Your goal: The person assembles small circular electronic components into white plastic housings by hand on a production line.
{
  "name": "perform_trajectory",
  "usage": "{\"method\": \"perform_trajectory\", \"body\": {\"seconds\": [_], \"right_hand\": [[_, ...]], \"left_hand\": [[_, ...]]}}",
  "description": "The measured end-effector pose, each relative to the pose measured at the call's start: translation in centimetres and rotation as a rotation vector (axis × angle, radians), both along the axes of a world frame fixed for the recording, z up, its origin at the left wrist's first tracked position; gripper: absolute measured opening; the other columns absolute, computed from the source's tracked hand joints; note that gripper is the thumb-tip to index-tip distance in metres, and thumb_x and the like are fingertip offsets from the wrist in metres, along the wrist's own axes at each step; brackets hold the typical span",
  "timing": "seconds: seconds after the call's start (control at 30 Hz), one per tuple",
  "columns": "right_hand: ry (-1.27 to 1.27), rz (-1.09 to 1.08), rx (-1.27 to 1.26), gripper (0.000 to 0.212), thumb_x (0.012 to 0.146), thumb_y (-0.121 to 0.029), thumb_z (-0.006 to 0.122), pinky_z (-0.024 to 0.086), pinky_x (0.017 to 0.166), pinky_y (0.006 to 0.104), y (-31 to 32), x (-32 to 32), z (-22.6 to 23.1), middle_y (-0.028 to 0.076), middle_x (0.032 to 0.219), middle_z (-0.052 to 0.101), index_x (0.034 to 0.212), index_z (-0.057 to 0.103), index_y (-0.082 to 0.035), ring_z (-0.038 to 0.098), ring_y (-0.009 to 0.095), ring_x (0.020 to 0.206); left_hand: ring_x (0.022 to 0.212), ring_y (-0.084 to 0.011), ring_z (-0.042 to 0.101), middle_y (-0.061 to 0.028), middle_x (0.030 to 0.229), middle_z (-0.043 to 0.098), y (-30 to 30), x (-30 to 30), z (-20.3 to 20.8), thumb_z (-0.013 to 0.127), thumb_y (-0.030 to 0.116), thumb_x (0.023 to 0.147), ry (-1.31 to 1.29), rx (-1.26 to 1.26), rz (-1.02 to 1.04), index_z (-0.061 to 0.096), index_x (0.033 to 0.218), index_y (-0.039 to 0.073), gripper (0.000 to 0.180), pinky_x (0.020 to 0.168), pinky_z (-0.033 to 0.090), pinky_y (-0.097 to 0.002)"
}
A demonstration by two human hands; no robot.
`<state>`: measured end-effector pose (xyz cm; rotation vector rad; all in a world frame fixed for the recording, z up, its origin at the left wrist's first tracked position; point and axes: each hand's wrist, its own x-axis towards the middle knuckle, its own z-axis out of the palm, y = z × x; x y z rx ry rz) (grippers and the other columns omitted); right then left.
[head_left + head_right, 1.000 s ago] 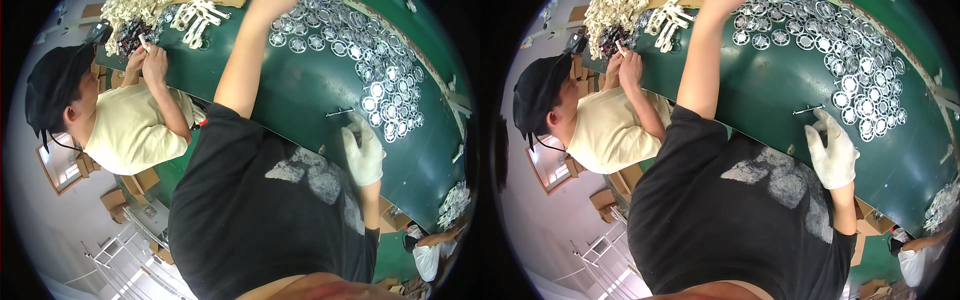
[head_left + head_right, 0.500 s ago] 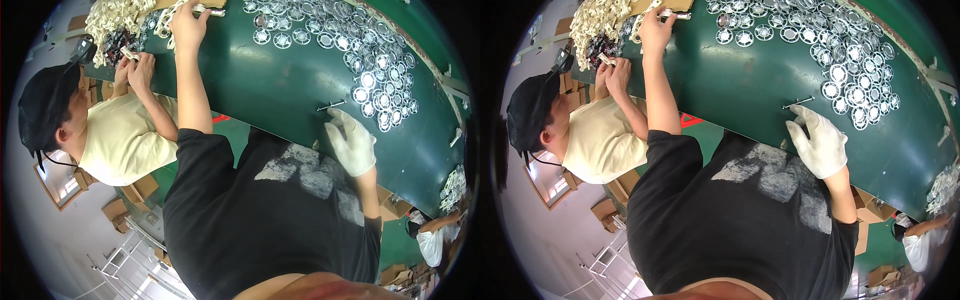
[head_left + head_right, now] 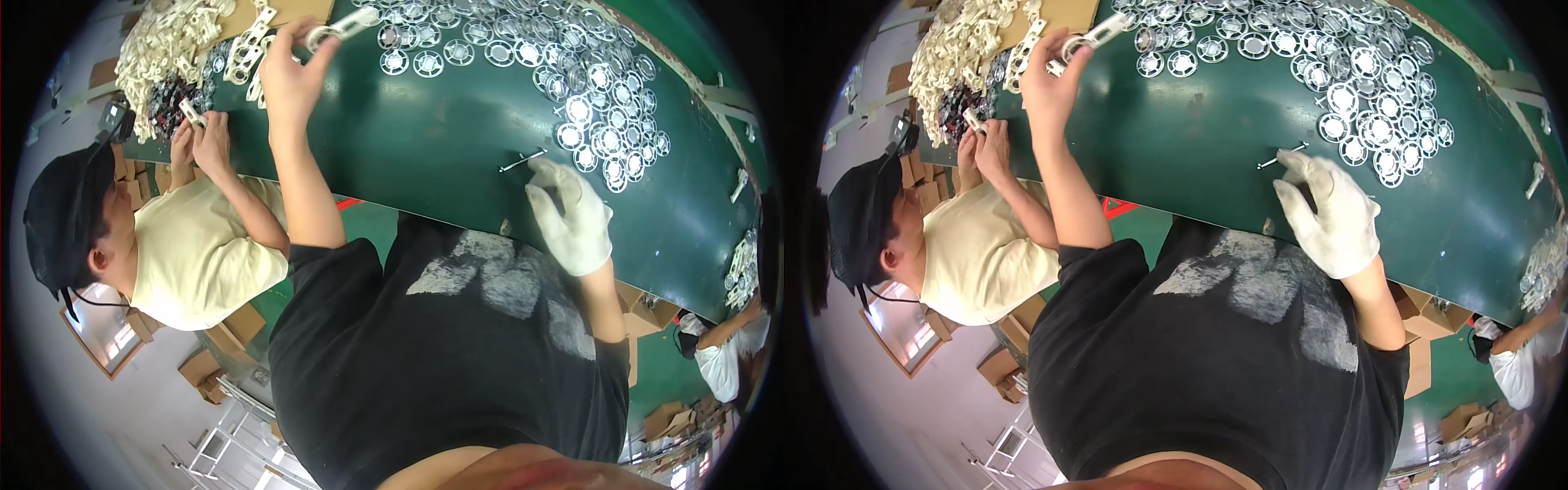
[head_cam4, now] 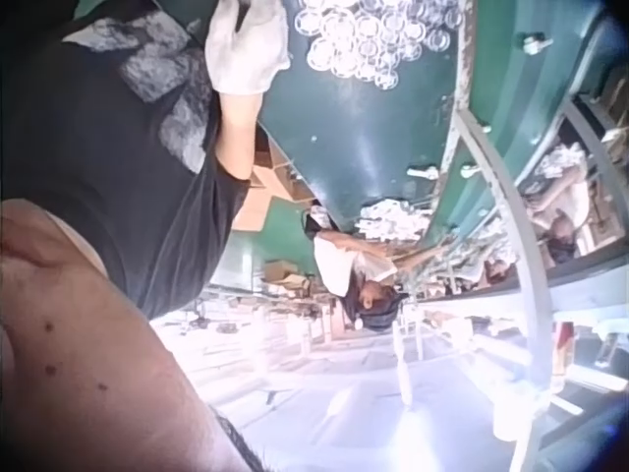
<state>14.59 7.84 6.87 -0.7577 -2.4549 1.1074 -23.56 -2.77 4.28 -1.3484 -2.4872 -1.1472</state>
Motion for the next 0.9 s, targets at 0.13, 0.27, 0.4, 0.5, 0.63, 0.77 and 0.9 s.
{"method": "perform_trajectory", "body": {"seconds": [0.13, 0.27, 0.4, 0.5, 0.63, 0.77, 0.9], "right_hand": [[0.017, -0.006, 0.493, 0.064, 0.072, -0.011, 0.084, 0.051, 0.095, 0.0419, 1.0, -2.2, 1.5, 0.009, 0.12, 0.064, 0.132, 0.061, -0.01, 0.061, 0.033, 0.111], [-0.226, 0.02, 0.404, 0.042, 0.078, -0.02, 0.081, 0.055, 0.079, 0.0399, 1.1, -1.6, 0.1, 0.007, 0.097, 0.072, 0.117, 0.067, -0.016, 0.071, 0.026, 0.09], [-0.321, -0.155, 0.254, 0.023, 0.083, -0.019, 0.079, 0.056, 0.065, 0.0425, 1.1, -0.4, 0.2, 0.013, 0.078, 0.071, 0.105, 0.073, -0.015, 0.071, 0.033, 0.073], [-0.487, -0.19, 0.123, 0.024, 0.087, -0.029, 0.074, 0.058, 0.069, 0.0422, 1.2, -0.2, 0.9, 0.013, 0.084, 0.073, 0.106, 0.072, -0.013, 0.073, 0.031, 0.079], [-0.491, -0.228, 0.006, 0.027, 0.089, -0.031, 0.072, 0.058, 0.074, 0.044, 1.1, -0.1, 1.9, 0.014, 0.084, 0.073, 0.109, 0.072, -0.014, 0.073, 0.033, 0.082], [-0.529, -0.218, -0.001, 0.029, 0.091, -0.035, 0.069, 0.058, 0.073, 0.0446, 1.7, -0.1, 1.5, 0.015, 0.084, 0.073, 0.111, 0.071, -0.014, 0.073, 0.034, 0.082], [-0.515, -0.175, 0.049, 0.03, 0.09, -0.036, 0.071, 0.059, 0.071, 0.0455, 1.7, -0.2, 1.2, 0.015, 0.081, 0.073, 0.112, 0.07, -0.015, 0.073, 0.035, 0.079]], "left_hand": [[0.088, -0.0184, 0.071, -0.0075, 0.099, 0.076, 1.7, 10.2, 4.4, 0.086, 0.02, 0.081, -0.396, -0.185, -0.553, 0.075, 0.107, 0.007, 0.032, 0.079, 0.056, -0.0308], [0.083, -0.0208, 0.069, -0.0077, 0.094, 0.073, 3.3, 15.8, 3.6, 0.085, 0.017, 0.08, -0.592, -0.146, -0.841, 0.075, 0.106, 0.006, 0.029, 0.078, 0.054, -0.0331], [0.096, -0.0278, 0.064, -0.0055, 0.102, 0.069, 6.5, 12.2, -1.7, 0.082, 0.024, 0.082, 0.213, 0.013, -0.398, 0.072, 0.109, 0.011, 0.031, 0.083, 0.05, -0.0391], [0.101, -0.0278, 0.061, -0.0045, 0.108, 0.067, 6.5, 11.0, -3.2, 0.082, 0.024, 0.082, 0.306, -0.12, -0.325, 0.071, 0.113, 0.012, 0.035, 0.087, 0.048, -0.0407], [0.102, -0.032, 0.06, -0.0098, 0.11, 0.063, 6.8, 10.7, -4.5, 0.076, 0.013, 0.088, 0.241, -0.112, -0.408, 0.069, 0.119, 0.009, 0.032, 0.089, 0.048, -0.0424], [0.094, -0.0311, 0.067, -0.0145, 0.106, 0.065, 6.6, 12.5, -3.2, 0.06, -0.003, 0.095, -0.027, -0.004, -0.464, 0.067, 0.117, 0.002, 0.023, 0.083, 0.054, -0.0394], [0.092, -0.0289, 0.069, -0.0136, 0.104, 0.066, 5.6, 14.1, -4.2, 0.055, -0.008, 0.095, 0.097, -0.049, -0.381, 0.069, 0.111, 0.002, 0.024, 0.08, 0.055, -0.0362]]}}
